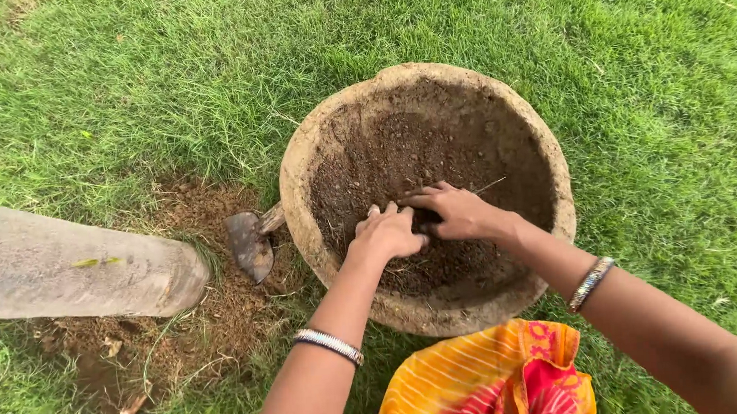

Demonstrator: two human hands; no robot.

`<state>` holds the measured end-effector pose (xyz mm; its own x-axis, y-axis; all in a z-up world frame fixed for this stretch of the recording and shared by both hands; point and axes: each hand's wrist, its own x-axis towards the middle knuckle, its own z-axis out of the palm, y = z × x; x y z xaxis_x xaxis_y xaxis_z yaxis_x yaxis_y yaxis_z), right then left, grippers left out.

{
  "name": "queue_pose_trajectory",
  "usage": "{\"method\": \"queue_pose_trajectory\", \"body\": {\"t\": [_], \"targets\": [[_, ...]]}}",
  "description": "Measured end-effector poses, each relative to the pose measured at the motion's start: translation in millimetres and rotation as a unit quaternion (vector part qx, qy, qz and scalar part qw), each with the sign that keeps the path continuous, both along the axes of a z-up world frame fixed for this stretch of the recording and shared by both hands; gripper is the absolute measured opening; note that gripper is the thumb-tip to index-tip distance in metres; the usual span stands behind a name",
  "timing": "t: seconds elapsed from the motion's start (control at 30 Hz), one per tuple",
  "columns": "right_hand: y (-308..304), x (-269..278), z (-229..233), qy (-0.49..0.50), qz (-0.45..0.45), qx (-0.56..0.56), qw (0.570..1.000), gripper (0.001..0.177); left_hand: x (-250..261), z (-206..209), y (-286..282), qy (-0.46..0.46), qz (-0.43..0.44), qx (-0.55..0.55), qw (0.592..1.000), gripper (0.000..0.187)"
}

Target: Digging soil around a tree base, preparing soil in a basin, and applying it to the tree.

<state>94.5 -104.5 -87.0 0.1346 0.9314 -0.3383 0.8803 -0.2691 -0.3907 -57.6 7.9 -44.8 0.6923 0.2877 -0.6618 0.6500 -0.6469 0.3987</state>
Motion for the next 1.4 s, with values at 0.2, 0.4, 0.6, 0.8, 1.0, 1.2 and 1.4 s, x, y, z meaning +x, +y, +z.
{"method": "queue_pose_trajectory", "body": {"t": [0.2,0.4,0.6,0.8,1.0,1.2,1.4], "targets": [[-35,-2,37,-0.075,-0.09,-0.058,0.991,0.086,-27,48,-32,0.038,0.008,0.113,0.993,0.087],[-47,-41,26,-0.088,-0.125,-0.094,0.984,0.087,-10,-19,-68,-0.056,0.175,0.136,0.974,0.06],[-34,2,16,0.082,-0.11,0.157,0.978,0.067,-10,5,-32,-0.121,0.302,-0.109,0.939,0.056],[-40,-16,85,-0.09,-0.222,-0.141,0.961,0.072,-18,4,-7,-0.135,0.255,0.016,0.958,0.051],[-55,6,6,-0.086,-0.132,-0.104,0.982,0.035,-34,3,-14,-0.135,0.407,-0.049,0.902,0.044],[-27,-29,59,0.011,-0.144,0.059,0.988,0.028,-41,2,-28,-0.178,0.255,0.046,0.949,0.065],[-29,-49,61,-0.067,-0.12,0.017,0.99,0.037,-31,-10,-14,-0.308,0.271,0.076,0.909,0.012]]}}
